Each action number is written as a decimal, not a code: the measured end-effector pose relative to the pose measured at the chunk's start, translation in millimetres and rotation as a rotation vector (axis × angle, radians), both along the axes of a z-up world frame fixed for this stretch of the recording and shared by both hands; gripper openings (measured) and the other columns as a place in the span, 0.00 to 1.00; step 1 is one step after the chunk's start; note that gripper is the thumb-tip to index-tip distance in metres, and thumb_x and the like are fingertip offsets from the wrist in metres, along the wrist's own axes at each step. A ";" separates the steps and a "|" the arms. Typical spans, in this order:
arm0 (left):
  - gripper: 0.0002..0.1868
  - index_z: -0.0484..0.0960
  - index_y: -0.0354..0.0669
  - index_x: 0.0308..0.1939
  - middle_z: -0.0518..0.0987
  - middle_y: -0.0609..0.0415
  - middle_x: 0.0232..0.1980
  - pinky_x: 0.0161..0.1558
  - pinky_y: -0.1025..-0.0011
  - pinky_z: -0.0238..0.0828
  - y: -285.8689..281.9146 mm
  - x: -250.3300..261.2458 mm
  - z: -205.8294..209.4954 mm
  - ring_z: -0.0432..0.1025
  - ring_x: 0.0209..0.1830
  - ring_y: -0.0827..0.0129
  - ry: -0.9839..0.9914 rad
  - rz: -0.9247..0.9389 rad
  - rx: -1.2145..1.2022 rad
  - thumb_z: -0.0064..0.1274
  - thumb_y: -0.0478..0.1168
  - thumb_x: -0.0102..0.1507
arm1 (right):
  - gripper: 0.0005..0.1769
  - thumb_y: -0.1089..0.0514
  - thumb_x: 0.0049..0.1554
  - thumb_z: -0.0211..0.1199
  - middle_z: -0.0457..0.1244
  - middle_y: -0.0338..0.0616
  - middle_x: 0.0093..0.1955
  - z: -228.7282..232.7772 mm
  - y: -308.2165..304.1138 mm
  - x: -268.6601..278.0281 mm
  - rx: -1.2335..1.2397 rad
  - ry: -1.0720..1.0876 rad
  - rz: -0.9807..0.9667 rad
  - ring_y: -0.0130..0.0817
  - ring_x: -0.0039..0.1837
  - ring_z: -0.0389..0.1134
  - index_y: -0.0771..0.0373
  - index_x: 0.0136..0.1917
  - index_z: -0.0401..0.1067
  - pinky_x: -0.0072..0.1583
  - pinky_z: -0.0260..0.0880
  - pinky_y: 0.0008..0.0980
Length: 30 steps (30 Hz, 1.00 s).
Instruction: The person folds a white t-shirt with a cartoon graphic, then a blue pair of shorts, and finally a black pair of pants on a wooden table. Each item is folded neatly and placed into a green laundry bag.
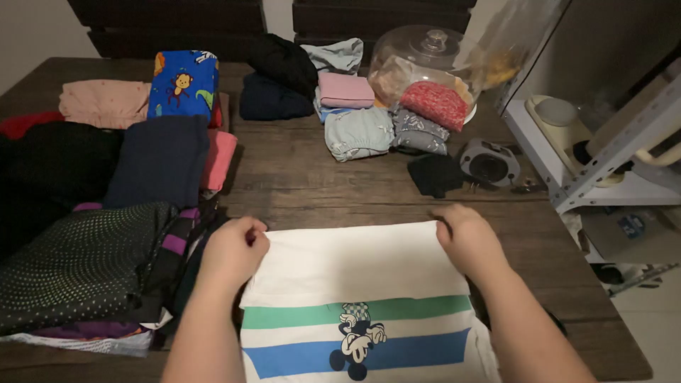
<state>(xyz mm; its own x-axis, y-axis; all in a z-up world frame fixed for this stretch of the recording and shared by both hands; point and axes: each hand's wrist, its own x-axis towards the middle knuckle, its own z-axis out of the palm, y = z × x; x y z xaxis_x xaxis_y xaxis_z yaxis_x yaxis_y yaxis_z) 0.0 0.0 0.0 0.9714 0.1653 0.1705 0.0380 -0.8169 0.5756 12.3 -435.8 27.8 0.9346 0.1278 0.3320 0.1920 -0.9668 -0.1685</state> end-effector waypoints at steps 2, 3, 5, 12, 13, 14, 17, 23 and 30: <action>0.09 0.88 0.56 0.42 0.83 0.51 0.38 0.49 0.58 0.78 2.2 -1.3 4.1 0.80 0.46 0.53 0.009 -0.021 -0.026 0.56 0.45 0.59 | 0.13 0.48 0.60 0.59 0.70 0.41 0.52 -3.2 -3.3 1.0 0.015 0.043 0.016 0.45 0.60 0.70 0.52 0.53 0.79 0.62 0.71 0.41; 0.09 0.89 0.55 0.41 0.84 0.50 0.38 0.48 0.58 0.78 3.6 -1.8 6.4 0.80 0.46 0.53 0.015 -0.040 -0.053 0.58 0.45 0.59 | 0.13 0.46 0.62 0.59 0.71 0.38 0.54 -4.4 -4.6 2.3 0.031 0.083 0.035 0.43 0.62 0.70 0.50 0.52 0.80 0.64 0.69 0.41; 0.09 0.89 0.54 0.42 0.84 0.49 0.40 0.49 0.57 0.78 -1.1 -4.6 15.3 0.80 0.47 0.51 0.013 -0.074 -0.031 0.57 0.44 0.59 | 0.13 0.47 0.60 0.61 0.71 0.40 0.56 7.3 -0.6 -4.7 0.115 0.118 0.069 0.46 0.63 0.70 0.51 0.52 0.80 0.64 0.68 0.44; 0.07 0.88 0.55 0.43 0.83 0.53 0.46 0.54 0.59 0.76 -0.4 1.8 10.1 0.78 0.52 0.54 -0.083 -0.108 -0.057 0.57 0.41 0.63 | 0.06 0.55 0.59 0.66 0.72 0.39 0.55 -20.1 -12.0 14.9 0.557 0.153 0.089 0.45 0.61 0.72 0.54 0.49 0.81 0.63 0.70 0.45; 0.07 0.88 0.55 0.43 0.83 0.53 0.46 0.54 0.59 0.76 -1.7 -1.7 16.0 0.78 0.52 0.54 -0.084 -0.111 -0.056 0.57 0.41 0.63 | 0.06 0.55 0.59 0.66 0.72 0.39 0.55 -20.6 -13.6 16.0 0.559 0.151 0.087 0.45 0.61 0.72 0.54 0.49 0.81 0.63 0.70 0.45; 0.07 0.88 0.54 0.44 0.84 0.52 0.46 0.54 0.59 0.75 -2.9 -5.3 21.9 0.78 0.52 0.56 -0.088 -0.100 -0.238 0.57 0.40 0.64 | 0.07 0.56 0.62 0.63 0.71 0.39 0.49 -21.1 -15.3 17.0 0.742 0.179 0.035 0.38 0.54 0.70 0.54 0.52 0.80 0.58 0.71 0.42; 0.06 0.85 0.46 0.43 0.85 0.50 0.45 0.55 0.63 0.73 -4.6 -4.7 21.7 0.77 0.51 0.62 -0.159 -0.169 -0.659 0.54 0.34 0.66 | 0.08 0.58 0.66 0.58 0.68 0.39 0.43 -36.8 -30.0 28.4 1.050 0.210 0.057 0.30 0.46 0.66 0.56 0.56 0.77 0.51 0.70 0.34; 0.03 0.72 0.40 0.41 0.78 0.50 0.40 0.51 0.69 0.70 -15.0 -19.5 39.0 0.75 0.48 0.62 -0.328 -0.503 -1.275 0.45 0.34 0.71 | 0.07 0.59 0.65 0.57 0.65 0.40 0.37 -51.9 -47.1 36.8 1.427 0.237 0.256 0.30 0.36 0.67 0.61 0.55 0.71 0.39 0.67 0.27; 0.07 0.79 0.45 0.46 0.77 0.42 0.32 0.43 0.58 0.70 -12.5 -8.7 48.0 0.74 0.38 0.54 -0.255 -0.253 -0.440 0.45 0.37 0.72 | 0.11 0.60 0.59 0.66 0.71 0.48 0.38 -10.1 -34.8 10.9 1.062 0.156 0.135 0.31 0.39 0.66 0.60 0.56 0.79 0.41 0.67 0.30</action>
<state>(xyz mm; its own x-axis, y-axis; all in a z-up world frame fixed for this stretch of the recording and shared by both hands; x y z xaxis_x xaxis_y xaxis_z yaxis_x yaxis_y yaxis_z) -8.7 -12.5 48.0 0.9273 0.0415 0.3721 -0.3120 -0.4635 0.8293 23.3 -470.5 17.7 0.9760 -0.0497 0.2122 0.1898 -0.2845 -0.9397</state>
